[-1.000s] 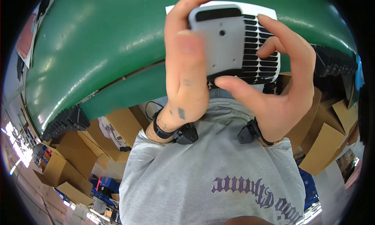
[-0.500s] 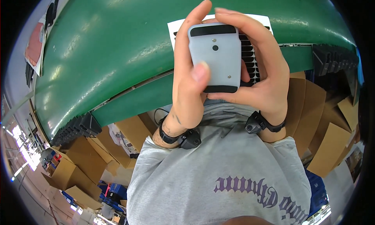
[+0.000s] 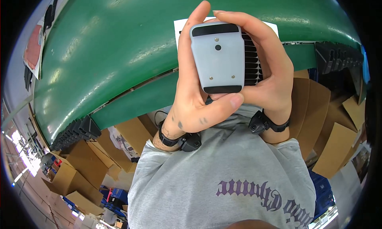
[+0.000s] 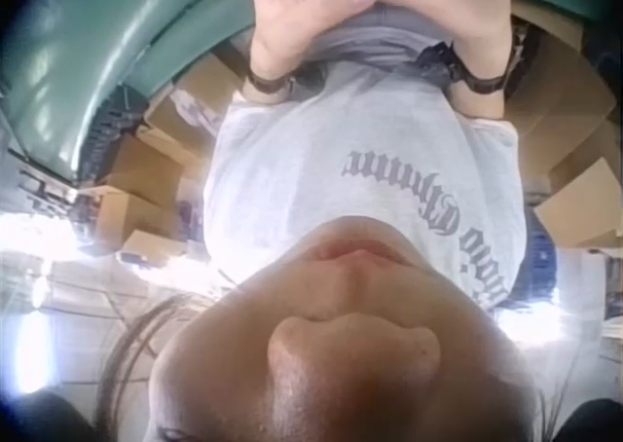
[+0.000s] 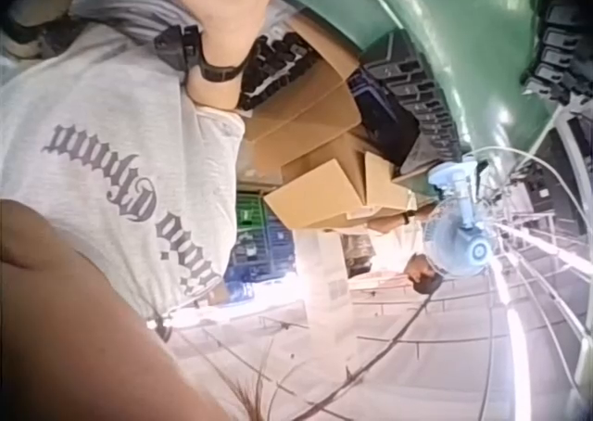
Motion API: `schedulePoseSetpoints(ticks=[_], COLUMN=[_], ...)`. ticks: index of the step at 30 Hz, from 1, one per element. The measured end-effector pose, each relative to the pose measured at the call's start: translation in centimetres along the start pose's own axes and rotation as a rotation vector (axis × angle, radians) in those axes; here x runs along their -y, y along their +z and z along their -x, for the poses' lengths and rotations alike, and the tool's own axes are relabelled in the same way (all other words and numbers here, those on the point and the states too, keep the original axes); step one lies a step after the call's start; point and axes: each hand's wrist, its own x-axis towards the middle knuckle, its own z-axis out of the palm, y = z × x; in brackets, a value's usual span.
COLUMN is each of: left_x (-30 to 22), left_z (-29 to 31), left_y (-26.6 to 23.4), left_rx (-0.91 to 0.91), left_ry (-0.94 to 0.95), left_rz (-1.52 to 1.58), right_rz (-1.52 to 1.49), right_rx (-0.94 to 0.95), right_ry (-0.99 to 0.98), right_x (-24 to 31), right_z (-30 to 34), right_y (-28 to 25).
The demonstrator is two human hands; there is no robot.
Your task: Apply adhesive labels to the bottom of small electronic components.
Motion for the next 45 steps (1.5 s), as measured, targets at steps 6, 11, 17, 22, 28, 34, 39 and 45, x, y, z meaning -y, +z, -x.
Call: schedulePoseSetpoints(ticks=[6,11,17,22,28,34,39,45], left_x=[0.6,0.6,0.1,-1.1,-0.6,-0.5,-0.8,-1.2], left_z=[0.2,0.1,-1.0,0.3,0.4,0.4,0.2,-0.2], left_y=[-0.7,-0.5,-1.4,-1.8,-1.1,-1.4,-2.1,-3.2], left_rx=[0.013,0.015,0.174,0.127,0.039,0.062,0.070,0.100], left_ry=[0.063,0.033,-0.029,-0.104,-0.152,-0.082,-0.081,-0.151], left_rz=[-0.038,0.019,-0.013,-0.134,0.165,0.137,0.250,0.535], right_rz=[0.008,0.004,0.044,0.205,0.087,0.079,-0.047,-0.047], right_rx=[0.013,0.019,-0.026,-0.019,0.067,0.105,0.176,0.111], right_ry=[-0.017,-0.024,-0.065,-0.136,-0.086,-0.013,0.105,0.066], right_x=[0.0,-0.4,-1.1,0.2,0.2,0.6,0.9,6.8], right_z=[0.1,0.2,-0.8,-1.2,-1.1,-1.9,-3.5,-11.6], right_y=[0.1,0.1,-0.4,-0.3,-0.2,-0.1,-0.3,-3.6])
